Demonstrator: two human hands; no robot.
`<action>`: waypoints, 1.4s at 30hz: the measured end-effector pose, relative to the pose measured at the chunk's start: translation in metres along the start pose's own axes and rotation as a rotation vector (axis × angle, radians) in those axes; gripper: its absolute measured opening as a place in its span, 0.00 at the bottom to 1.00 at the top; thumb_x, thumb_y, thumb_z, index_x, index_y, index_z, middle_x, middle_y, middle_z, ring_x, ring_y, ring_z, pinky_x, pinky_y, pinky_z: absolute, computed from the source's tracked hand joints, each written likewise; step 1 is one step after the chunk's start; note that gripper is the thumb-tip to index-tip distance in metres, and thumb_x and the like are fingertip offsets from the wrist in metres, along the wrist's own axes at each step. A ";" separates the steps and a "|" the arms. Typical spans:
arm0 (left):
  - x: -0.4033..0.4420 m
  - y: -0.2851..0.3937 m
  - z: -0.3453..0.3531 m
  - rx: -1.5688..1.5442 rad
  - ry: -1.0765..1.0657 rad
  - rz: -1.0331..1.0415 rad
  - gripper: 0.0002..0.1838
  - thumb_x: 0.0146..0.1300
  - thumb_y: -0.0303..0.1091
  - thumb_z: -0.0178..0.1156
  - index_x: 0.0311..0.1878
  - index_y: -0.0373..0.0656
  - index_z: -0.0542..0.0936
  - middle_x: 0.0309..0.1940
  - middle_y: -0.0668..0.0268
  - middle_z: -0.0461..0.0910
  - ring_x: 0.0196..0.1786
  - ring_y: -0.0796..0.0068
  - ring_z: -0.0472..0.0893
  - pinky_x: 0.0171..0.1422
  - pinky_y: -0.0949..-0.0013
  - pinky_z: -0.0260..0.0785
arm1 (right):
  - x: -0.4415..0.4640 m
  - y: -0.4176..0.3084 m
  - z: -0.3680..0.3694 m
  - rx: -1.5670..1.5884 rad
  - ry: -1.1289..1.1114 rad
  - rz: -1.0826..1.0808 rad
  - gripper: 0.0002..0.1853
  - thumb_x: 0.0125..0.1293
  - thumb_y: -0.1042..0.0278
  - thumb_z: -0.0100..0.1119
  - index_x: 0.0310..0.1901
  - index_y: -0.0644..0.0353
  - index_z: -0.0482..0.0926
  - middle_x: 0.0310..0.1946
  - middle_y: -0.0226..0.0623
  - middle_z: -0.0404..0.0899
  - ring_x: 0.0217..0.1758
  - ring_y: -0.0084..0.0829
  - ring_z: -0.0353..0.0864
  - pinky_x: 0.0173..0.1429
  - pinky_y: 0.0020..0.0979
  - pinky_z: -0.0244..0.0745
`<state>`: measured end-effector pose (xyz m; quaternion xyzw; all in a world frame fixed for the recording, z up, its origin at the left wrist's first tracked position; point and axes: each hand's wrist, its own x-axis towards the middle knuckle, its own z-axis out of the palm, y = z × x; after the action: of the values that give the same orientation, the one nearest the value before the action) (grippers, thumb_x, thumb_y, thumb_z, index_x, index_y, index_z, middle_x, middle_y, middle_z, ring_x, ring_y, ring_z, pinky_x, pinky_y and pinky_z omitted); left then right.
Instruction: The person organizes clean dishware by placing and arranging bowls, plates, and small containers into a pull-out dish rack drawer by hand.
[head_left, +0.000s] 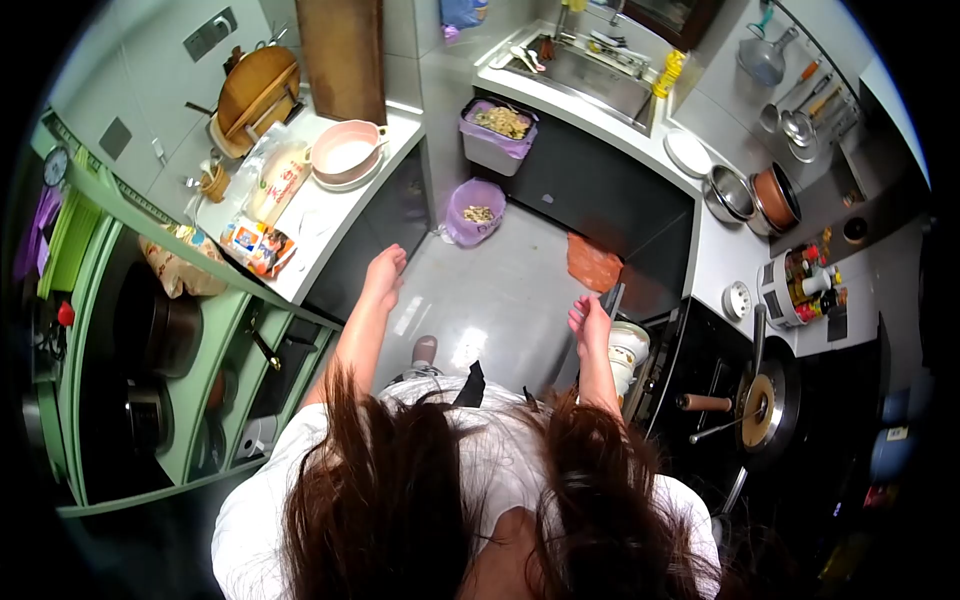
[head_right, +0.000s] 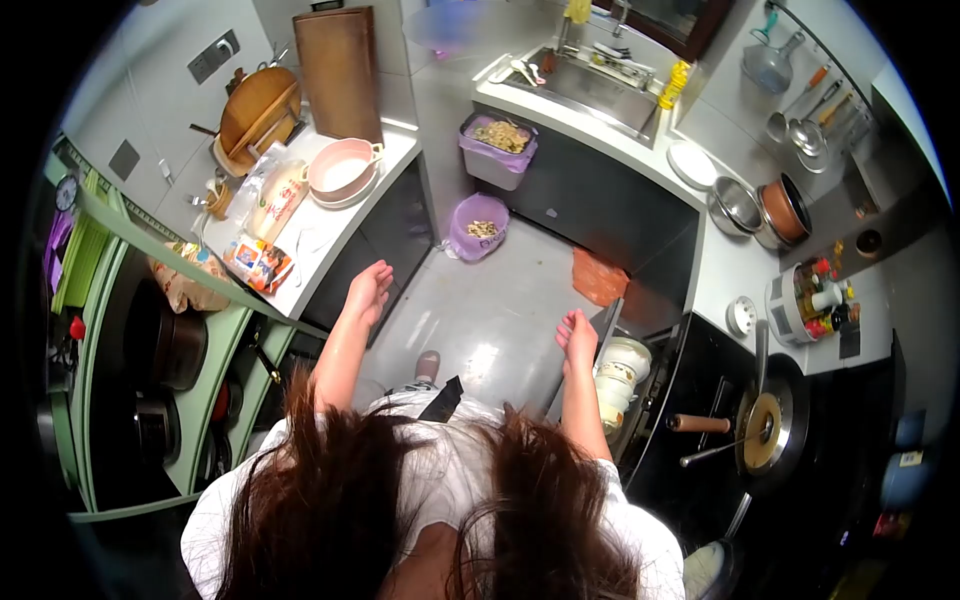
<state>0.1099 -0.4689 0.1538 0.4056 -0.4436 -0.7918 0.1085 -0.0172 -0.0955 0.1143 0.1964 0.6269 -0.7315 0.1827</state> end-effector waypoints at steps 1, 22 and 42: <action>0.002 0.004 -0.007 -0.016 0.015 0.007 0.25 0.60 0.39 0.53 0.61 0.45 0.67 0.52 0.67 0.73 0.59 0.70 0.67 0.70 0.52 0.37 | -0.001 -0.002 0.011 -0.013 -0.016 -0.002 0.18 0.65 0.49 0.49 0.43 0.57 0.74 0.41 0.33 0.76 0.40 0.29 0.76 0.42 0.30 0.72; 0.166 0.083 -0.054 0.056 -0.152 -0.162 0.23 0.62 0.38 0.51 0.58 0.39 0.66 0.55 0.62 0.71 0.64 0.64 0.64 0.70 0.54 0.39 | 0.013 0.099 0.117 0.128 0.333 0.244 0.20 0.62 0.56 0.51 0.50 0.61 0.69 0.42 0.36 0.74 0.38 0.31 0.73 0.39 0.32 0.72; -0.057 -0.342 0.169 0.998 -0.829 -0.781 0.09 0.56 0.35 0.50 0.20 0.50 0.69 0.17 0.71 0.65 0.19 0.79 0.57 0.22 0.71 0.44 | -0.190 0.372 -0.152 1.294 0.995 0.638 0.16 0.61 0.67 0.47 0.46 0.70 0.64 0.47 0.50 0.68 0.49 0.44 0.71 0.54 0.44 0.68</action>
<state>0.0858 -0.1354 -0.0389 0.2035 -0.5779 -0.5655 -0.5521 0.3456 0.0036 -0.1223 0.7239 0.0112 -0.6869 -0.0633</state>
